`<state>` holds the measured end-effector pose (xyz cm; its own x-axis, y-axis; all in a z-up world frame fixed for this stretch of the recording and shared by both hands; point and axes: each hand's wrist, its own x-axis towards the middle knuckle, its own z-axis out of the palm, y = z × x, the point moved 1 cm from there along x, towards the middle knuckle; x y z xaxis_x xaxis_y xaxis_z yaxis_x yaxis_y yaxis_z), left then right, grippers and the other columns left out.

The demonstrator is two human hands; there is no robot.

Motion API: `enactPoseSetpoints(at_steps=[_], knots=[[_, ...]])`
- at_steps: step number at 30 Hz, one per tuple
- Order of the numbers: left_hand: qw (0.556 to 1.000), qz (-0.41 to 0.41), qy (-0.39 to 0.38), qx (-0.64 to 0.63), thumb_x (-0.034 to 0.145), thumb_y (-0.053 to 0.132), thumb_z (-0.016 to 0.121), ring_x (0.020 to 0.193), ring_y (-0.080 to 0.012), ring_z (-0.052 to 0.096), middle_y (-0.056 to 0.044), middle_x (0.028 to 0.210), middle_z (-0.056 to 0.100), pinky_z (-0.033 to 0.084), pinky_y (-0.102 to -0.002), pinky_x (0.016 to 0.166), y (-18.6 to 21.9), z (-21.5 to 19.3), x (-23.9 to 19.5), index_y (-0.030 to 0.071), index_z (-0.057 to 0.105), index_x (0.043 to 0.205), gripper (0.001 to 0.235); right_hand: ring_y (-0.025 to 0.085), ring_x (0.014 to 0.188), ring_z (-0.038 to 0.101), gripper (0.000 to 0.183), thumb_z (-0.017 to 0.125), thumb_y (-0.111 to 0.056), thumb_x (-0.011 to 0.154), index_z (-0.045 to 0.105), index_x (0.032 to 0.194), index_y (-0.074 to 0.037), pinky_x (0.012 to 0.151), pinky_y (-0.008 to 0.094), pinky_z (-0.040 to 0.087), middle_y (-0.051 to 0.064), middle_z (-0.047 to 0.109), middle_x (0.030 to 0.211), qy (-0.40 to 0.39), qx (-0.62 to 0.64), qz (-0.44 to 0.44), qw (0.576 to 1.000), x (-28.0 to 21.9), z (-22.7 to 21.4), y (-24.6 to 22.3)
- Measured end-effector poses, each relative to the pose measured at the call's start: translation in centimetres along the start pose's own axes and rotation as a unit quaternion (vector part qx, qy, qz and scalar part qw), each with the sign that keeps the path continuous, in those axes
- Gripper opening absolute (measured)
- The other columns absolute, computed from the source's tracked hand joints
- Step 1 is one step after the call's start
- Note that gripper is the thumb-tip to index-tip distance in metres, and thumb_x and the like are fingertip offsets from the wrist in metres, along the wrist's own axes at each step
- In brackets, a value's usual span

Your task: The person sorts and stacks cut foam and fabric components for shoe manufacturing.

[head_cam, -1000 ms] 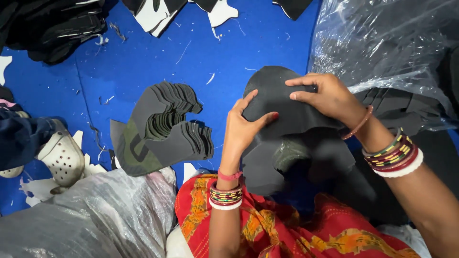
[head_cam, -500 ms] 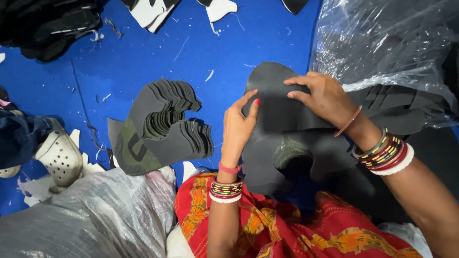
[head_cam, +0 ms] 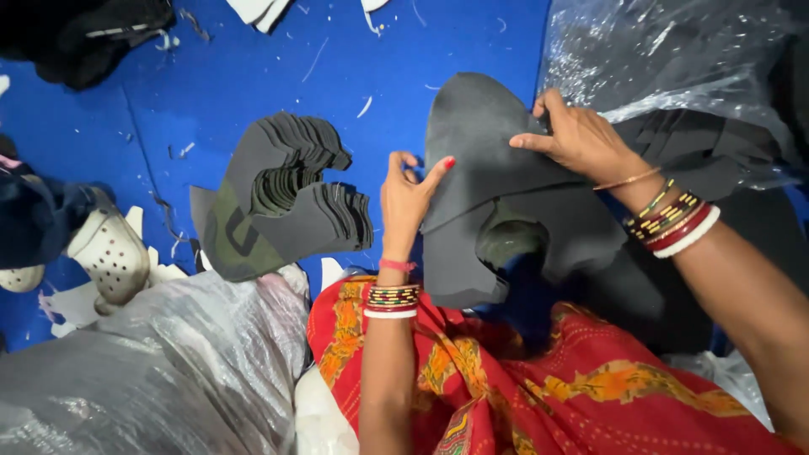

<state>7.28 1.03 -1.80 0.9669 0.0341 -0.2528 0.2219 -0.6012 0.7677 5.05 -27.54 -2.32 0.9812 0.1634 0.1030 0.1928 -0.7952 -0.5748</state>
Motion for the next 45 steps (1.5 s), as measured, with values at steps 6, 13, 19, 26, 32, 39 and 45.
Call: enactPoseSetpoints(at_steps=[6, 13, 19, 26, 32, 39, 45], knots=[[0.892, 0.392, 0.058, 0.216, 0.085, 0.016, 0.068, 0.152, -0.0413, 0.039, -0.017, 0.157, 0.048, 0.036, -0.052, 0.127, 7.3, -1.4, -3.3, 0.005, 0.045, 0.155, 0.074, 0.04, 0.102, 0.064, 0.05, 0.063, -0.047, 0.095, 0.062, 0.113, 0.0, 0.088, 0.048, 0.052, 0.022, 0.065, 0.108, 0.085, -0.154, -0.015, 0.984, -0.5, -6.5, -5.4], [0.886, 0.368, -0.038, 0.279, 0.093, 0.038, 0.058, 0.153, -0.0442, 0.014, -0.023, 0.165, 0.016, 0.017, -0.061, 0.12, 2.6, 6.2, -3.7, 0.003, 0.029, 0.157, 0.079, 0.046, 0.145, 0.041, 0.066, 0.059, -0.029, 0.097, 0.047, 0.15, 0.009, 0.119, 0.05, 0.033, 0.03, 0.046, 0.156, 0.082, -0.019, -0.152, 0.985, -3.3, 3.1, -9.2], [0.899, 0.355, 0.02, 0.256, 0.102, 0.046, 0.056, 0.162, -0.0385, 0.016, -0.017, 0.173, 0.02, 0.017, -0.057, 0.129, 2.0, 7.4, -2.9, 0.003, 0.025, 0.164, 0.082, 0.046, 0.146, 0.031, 0.087, 0.054, -0.055, 0.097, 0.036, 0.15, 0.012, 0.116, 0.052, 0.025, 0.034, 0.037, 0.155, -0.007, -0.03, -0.041, 0.999, -5.3, -1.1, -8.3], [0.89, 0.302, -0.033, 0.339, 0.1, 0.047, 0.052, 0.153, -0.0347, 0.022, -0.012, 0.168, 0.03, 0.018, -0.054, 0.125, 1.9, 7.4, -4.2, 0.015, 0.037, 0.16, 0.07, 0.042, 0.149, 0.03, 0.069, 0.041, -0.054, 0.1, 0.047, 0.151, -0.008, 0.117, 0.057, 0.023, 0.019, 0.044, 0.158, -0.07, -0.037, -0.204, 0.976, 4.5, 4.6, -7.0], [0.904, 0.278, -0.01, 0.324, 0.1, 0.053, 0.052, 0.162, -0.0311, 0.015, -0.007, 0.171, 0.026, 0.009, -0.072, 0.123, 2.4, 7.3, -5.5, 0.012, 0.033, 0.161, 0.076, 0.038, 0.142, 0.049, 0.068, 0.031, -0.065, 0.102, 0.068, 0.135, -0.019, 0.118, 0.05, 0.034, 0.011, 0.06, 0.147, -0.242, -0.144, 0.005, 0.96, 12.9, 6.7, -4.2], [0.922, 0.287, 0.018, 0.259, 0.097, 0.051, 0.055, 0.163, -0.0288, 0.018, -0.005, 0.173, 0.025, 0.009, -0.079, 0.119, 2.5, 7.5, -6.3, 0.017, 0.033, 0.162, 0.076, 0.047, 0.124, 0.053, 0.084, 0.02, -0.072, 0.102, 0.064, 0.134, -0.008, 0.104, 0.054, 0.039, 0.024, 0.059, 0.136, -0.118, 0.017, 0.216, 0.969, 7.6, 6.2, 3.0], [0.9, 0.312, 0.045, 0.301, 0.097, 0.051, 0.057, 0.161, -0.0298, 0.016, -0.007, 0.173, 0.022, 0.012, -0.08, 0.116, 2.0, 8.0, -5.7, 0.015, 0.032, 0.162, 0.079, 0.045, 0.136, 0.054, 0.054, 0.051, -0.045, 0.11, 0.063, 0.141, -0.003, 0.113, 0.053, 0.041, 0.025, 0.061, 0.143, 0.084, -0.17, 0.148, 0.971, -4.3, -2.5, -5.8]])
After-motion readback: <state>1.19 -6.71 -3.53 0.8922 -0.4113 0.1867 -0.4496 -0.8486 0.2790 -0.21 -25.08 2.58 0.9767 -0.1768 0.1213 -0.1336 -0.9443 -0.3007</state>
